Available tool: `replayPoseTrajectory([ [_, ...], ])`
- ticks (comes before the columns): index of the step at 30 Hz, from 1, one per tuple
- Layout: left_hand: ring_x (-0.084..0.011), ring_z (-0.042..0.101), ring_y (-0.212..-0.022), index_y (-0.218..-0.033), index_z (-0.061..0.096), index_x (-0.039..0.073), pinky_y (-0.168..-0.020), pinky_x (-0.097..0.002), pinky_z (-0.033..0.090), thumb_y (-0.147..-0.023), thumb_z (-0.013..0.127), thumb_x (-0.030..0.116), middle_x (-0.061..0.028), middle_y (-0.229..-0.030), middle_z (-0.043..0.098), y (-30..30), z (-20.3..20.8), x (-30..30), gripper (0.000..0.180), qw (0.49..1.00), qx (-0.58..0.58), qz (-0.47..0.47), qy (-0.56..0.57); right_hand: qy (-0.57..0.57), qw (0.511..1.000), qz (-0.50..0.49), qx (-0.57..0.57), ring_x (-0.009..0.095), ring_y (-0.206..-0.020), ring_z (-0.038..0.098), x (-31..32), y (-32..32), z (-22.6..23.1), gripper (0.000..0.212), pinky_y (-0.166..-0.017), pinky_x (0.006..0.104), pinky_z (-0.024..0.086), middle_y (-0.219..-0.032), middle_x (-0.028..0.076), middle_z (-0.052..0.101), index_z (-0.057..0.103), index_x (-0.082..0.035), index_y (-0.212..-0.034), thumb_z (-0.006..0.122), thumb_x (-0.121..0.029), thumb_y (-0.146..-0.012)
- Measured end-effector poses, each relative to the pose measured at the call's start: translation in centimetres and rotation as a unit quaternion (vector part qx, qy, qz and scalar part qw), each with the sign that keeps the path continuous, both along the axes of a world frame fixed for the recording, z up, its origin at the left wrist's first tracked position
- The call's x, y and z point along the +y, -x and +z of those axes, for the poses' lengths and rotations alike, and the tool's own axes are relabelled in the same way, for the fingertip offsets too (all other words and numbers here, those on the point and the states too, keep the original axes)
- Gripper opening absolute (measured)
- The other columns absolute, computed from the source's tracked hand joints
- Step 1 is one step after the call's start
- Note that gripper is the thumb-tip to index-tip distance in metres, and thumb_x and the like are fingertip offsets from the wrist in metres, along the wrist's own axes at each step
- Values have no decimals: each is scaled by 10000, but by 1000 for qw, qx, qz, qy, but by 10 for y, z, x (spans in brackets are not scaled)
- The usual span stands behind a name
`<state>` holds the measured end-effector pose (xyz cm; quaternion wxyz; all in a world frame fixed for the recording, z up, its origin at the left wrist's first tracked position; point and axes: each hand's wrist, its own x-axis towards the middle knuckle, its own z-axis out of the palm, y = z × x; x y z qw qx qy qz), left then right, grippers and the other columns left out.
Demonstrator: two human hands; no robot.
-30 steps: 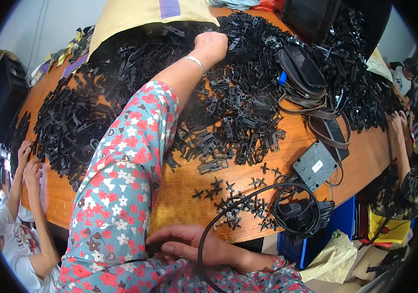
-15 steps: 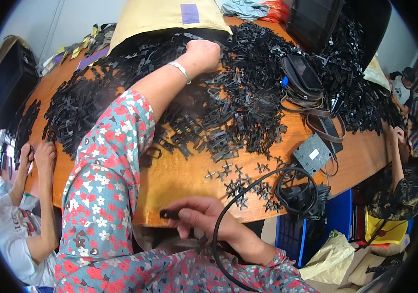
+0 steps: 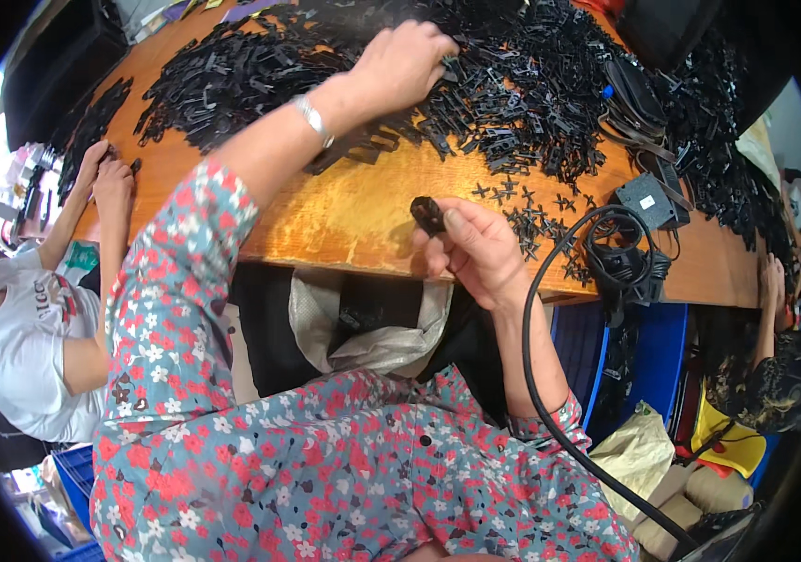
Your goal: The person repeatedly picks up plastic components from the table, fits and snaps the pieces together by hand, and drops the assembled pieces into a bag.
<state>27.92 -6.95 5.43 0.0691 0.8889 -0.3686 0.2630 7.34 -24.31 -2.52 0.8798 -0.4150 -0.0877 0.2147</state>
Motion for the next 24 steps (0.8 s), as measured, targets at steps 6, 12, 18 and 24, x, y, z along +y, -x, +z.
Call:
replayPoseTrajectory([
  [6, -329, 613, -1060, -1102, 706, 79, -931, -439, 527, -873, 724, 79, -103, -1063, 639, 75, -35, 33, 230, 993, 116, -19, 19, 34, 997, -27, -71, 151, -711, 673, 8, 4, -4, 381, -679, 289, 566, -1016, 133, 739, 628, 32, -1324, 593, -257, -1078],
  [12, -327, 594, -1082, -1153, 699, 55, -956, -426, 515, -820, 749, 24, -103, -1061, 641, 90, -51, 38, 338, 992, 111, -45, 48, 16, 996, -45, -79, 143, -726, 669, 8, 7, -6, 393, -683, 277, 561, -1017, 125, 739, 622, 47, -1324, 584, -260, -1083],
  [18, -320, 588, -1075, -1078, 715, 60, -933, -426, 519, -820, 756, 49, -97, -1075, 623, 97, -54, 48, 261, 996, 90, 13, 27, -2, 995, -36, -90, 140, -741, 670, 11, 9, -5, 391, -695, 283, 569, -1023, 121, 740, 616, 54, -1328, 573, -250, -1087],
  [24, -311, 584, -1047, -1038, 735, 98, -867, -425, 521, -836, 690, 26, -95, -1050, 592, 115, -35, 39, 220, 996, 81, -4, 44, -13, 996, -42, -74, 139, -748, 665, 6, 6, -6, 358, -707, 273, 566, -1030, 126, 736, 621, 36, -1301, 566, -247, -1090],
])
